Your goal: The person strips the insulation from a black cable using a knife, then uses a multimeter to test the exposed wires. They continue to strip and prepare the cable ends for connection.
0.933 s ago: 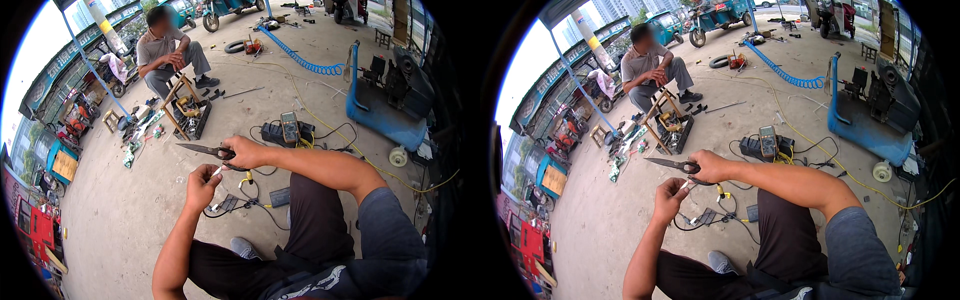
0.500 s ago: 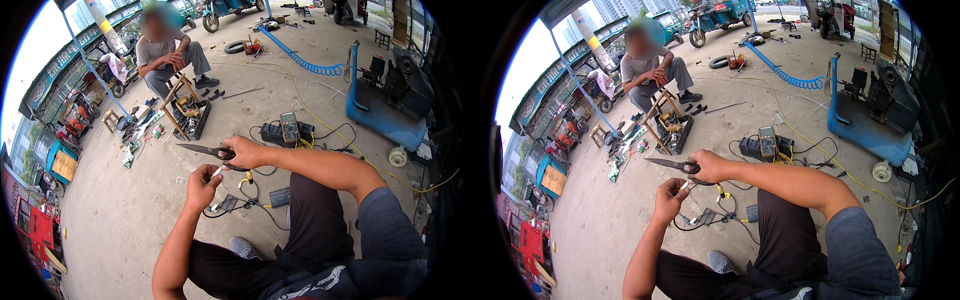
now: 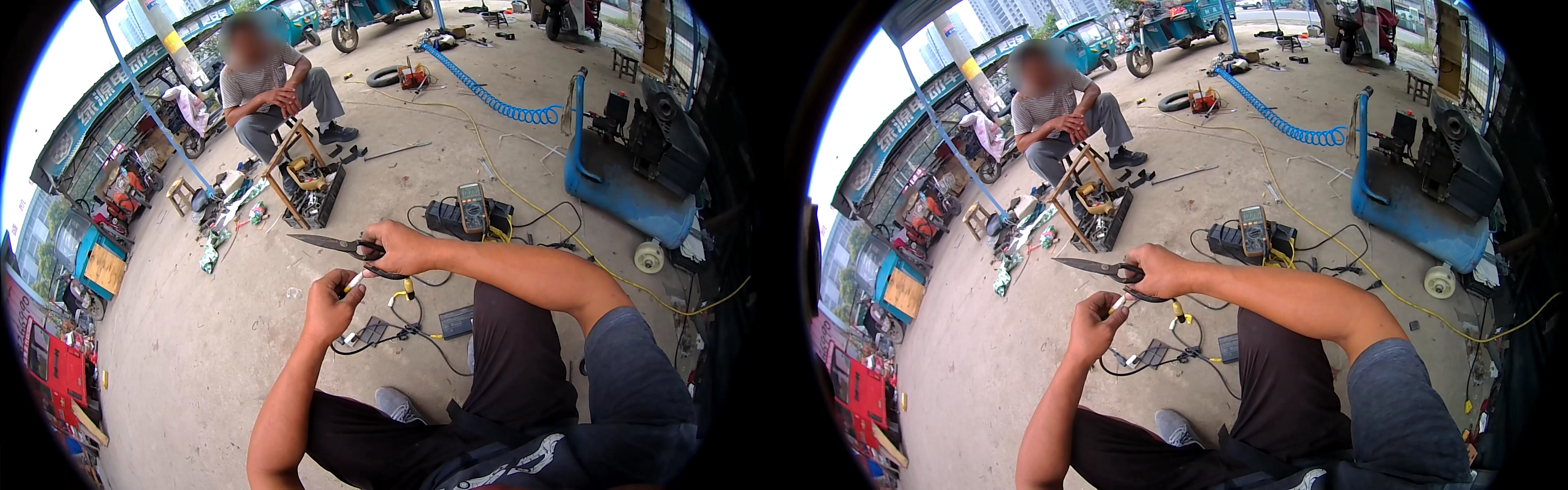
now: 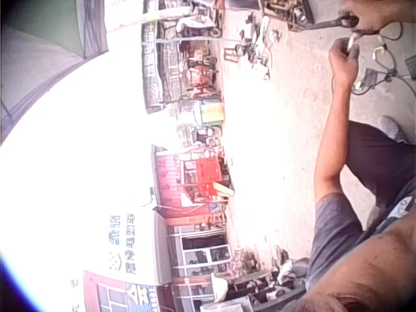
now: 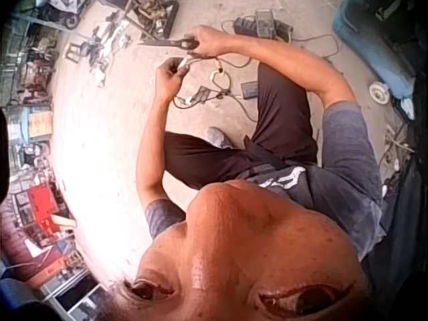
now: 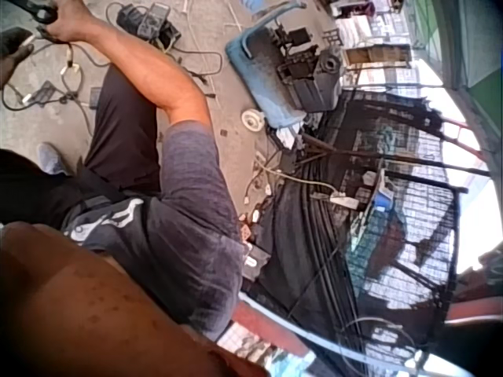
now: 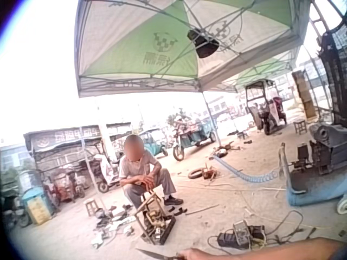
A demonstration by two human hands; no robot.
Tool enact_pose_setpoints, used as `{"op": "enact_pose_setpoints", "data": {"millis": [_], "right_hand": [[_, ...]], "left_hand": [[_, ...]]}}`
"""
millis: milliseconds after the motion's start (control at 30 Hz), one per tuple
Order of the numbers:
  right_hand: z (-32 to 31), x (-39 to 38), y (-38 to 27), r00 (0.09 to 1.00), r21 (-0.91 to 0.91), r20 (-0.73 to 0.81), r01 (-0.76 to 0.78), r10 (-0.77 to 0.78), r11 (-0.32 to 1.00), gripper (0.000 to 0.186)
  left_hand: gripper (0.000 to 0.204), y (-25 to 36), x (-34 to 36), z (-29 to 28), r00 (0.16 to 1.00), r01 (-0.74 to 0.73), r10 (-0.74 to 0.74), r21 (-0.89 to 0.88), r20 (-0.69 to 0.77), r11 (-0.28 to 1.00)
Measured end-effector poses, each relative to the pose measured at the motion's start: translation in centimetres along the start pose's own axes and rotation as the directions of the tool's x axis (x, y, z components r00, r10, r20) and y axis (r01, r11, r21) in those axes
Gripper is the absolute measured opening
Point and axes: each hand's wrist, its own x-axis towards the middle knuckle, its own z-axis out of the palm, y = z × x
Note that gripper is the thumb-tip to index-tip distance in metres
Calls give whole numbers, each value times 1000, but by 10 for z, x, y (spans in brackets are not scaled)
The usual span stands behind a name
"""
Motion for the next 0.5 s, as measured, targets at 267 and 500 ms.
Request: {"op": "enact_pose_setpoints", "data": {"millis": [267,500], "right_hand": [[0,-1,0,1000,0,5,17,-17,1000,32],[3,-2,0,999,-6,12,32,-32,999,32]], "left_hand": [[9,7,-2,0,1000,13,-16,109,22,994],[10,5,-2,2,998,-60,66,256,-15,965]]}}
